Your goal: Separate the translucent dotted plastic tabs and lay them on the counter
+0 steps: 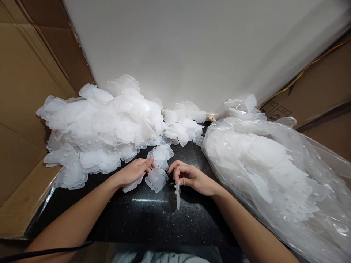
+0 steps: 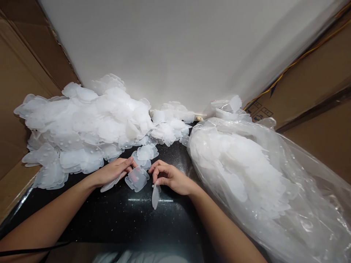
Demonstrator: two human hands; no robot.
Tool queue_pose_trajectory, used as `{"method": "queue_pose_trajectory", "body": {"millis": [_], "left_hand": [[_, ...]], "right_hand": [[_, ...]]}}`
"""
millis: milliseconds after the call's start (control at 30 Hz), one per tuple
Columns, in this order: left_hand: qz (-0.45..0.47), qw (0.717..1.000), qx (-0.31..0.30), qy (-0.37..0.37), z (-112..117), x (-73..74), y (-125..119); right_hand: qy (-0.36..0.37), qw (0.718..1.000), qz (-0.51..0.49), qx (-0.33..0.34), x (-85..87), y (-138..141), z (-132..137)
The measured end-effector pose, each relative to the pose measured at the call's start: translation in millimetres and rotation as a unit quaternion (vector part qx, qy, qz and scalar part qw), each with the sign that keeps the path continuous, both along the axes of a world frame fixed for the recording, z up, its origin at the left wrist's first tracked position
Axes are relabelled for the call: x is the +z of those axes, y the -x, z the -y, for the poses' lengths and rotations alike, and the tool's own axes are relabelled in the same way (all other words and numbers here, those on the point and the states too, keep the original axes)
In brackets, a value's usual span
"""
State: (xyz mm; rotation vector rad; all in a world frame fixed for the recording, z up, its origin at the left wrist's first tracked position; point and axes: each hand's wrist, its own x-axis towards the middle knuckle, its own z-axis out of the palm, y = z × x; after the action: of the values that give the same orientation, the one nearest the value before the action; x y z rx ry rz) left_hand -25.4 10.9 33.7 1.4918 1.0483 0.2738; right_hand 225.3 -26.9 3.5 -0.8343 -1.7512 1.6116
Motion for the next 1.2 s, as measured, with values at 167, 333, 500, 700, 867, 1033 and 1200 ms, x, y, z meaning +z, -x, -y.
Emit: {"method": "queue_pose_trajectory", "body": {"millis": [167,333,500,700,867,1033,1200], "left_hand": [[0.002,0.999,-0.014,-0.042,1.6,-0.7,0.8],[-0.042,0.993,-0.025,-0.109,2.3,0.5,1.7],[-0.05,0.978,-0.035,-0.198,3.1,2.2,0.5],[-0.139,0.962,0.061,-0.229,0.1,6.8,1.3],[-0.176,0.944,0.086,-0.265,-7.4,4.2,6.8],[-0.224,0.927,0.095,-0.285,-13.0,-6.6,2.8],[-0.268,0.914,0.1,-0.289,-10.7,-8.7,-10.7]], "right_hand": [[-0.06,0.996,0.046,-0.05,1.9,18.7,1.6],[-0.127,0.971,0.157,-0.124,-2.0,50.1,6.9],[-0.022,0.991,0.043,-0.123,3.7,70.8,13.2],[-0.151,0.952,0.168,-0.204,3.7,55.8,-14.6],[-0.153,0.905,0.266,-0.294,-12.5,40.9,-45.7],[-0.103,0.926,0.215,-0.293,-17.7,42.4,-57.0],[-0.031,0.955,0.115,-0.271,-15.0,36.9,-52.1]]}}
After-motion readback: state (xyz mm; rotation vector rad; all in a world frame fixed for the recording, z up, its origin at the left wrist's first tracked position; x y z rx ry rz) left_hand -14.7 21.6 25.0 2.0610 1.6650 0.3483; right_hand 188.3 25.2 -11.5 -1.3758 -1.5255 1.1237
